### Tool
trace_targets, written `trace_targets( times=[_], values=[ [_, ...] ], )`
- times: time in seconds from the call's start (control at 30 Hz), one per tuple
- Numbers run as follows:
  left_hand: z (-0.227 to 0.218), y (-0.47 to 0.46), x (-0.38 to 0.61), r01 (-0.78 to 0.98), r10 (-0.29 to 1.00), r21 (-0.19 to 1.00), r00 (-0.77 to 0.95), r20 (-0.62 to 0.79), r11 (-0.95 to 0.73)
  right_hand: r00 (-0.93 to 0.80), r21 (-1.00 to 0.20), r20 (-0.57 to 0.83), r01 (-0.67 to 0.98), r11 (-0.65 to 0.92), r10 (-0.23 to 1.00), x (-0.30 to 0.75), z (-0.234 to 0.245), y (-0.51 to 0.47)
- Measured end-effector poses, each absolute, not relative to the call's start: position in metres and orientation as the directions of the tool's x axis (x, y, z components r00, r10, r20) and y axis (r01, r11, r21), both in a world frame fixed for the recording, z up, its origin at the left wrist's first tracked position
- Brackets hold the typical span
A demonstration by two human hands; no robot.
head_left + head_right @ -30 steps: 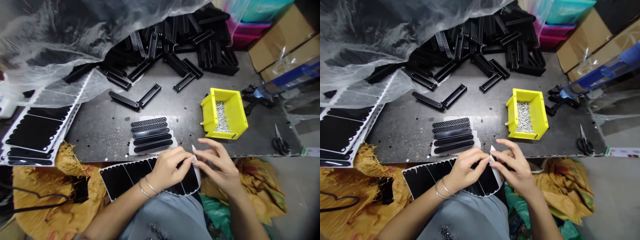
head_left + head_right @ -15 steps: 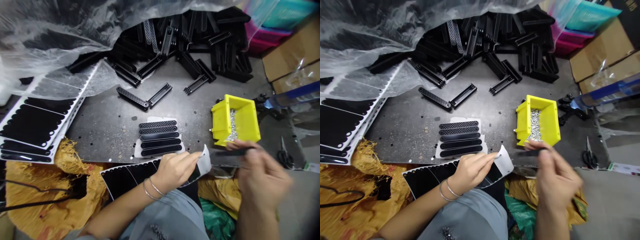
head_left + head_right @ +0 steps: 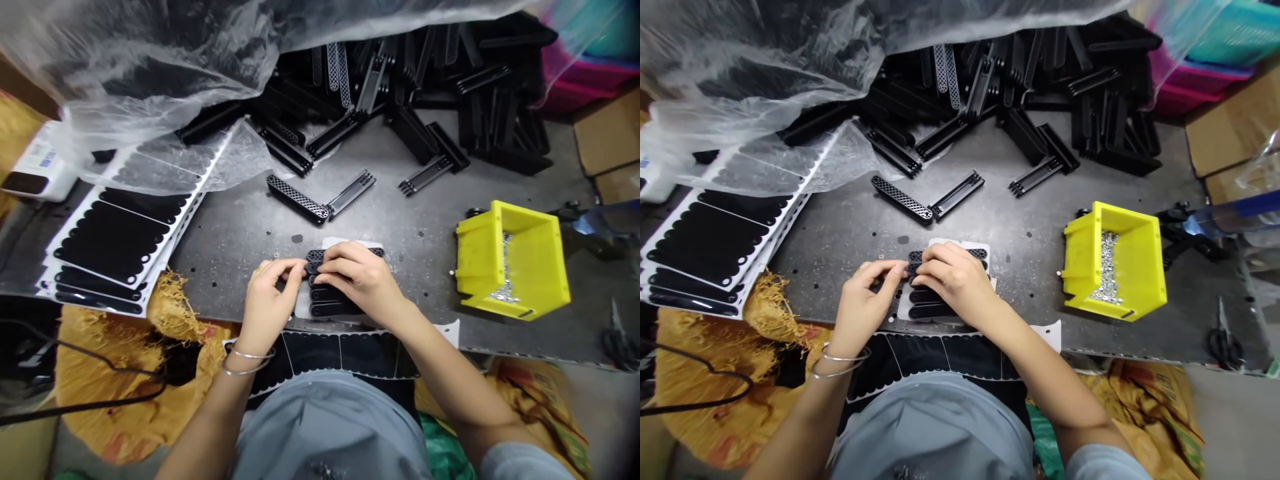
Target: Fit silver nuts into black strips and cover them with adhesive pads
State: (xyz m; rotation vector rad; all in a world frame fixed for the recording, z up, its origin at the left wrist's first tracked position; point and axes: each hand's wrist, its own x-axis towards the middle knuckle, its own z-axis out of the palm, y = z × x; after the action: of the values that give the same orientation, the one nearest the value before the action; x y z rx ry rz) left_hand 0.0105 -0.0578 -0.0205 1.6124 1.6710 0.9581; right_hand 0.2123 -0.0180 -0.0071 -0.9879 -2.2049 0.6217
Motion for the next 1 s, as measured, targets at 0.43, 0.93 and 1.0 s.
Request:
trace_targets(
  times=[0.43, 0.93, 1.0],
  values=[
    [-0.019, -0.049, 0.019, 0.536, 0.999, 0.844, -0.052, 0.010, 0.019, -0.550, -0.611, 0.288, 0.525, 0.593, 0.784, 0.223, 0.008, -0.019],
    [-0.017, -0.049, 0.014, 0.617, 0.996, 0.786, -0.046, 0.075, -0.031, -0.312, -0.633, 0.274, 0.653, 0.415, 0.910, 0.290, 0.015, -0.034],
    [-0.005, -0.060, 0.022, 0.684, 0.973, 0.720, -0.061, 0.221, -0.120, -0.233, -0.570, 0.327, 0.724, 0.388, 0.916, 0.305, 0.031, -0.056]
  ],
)
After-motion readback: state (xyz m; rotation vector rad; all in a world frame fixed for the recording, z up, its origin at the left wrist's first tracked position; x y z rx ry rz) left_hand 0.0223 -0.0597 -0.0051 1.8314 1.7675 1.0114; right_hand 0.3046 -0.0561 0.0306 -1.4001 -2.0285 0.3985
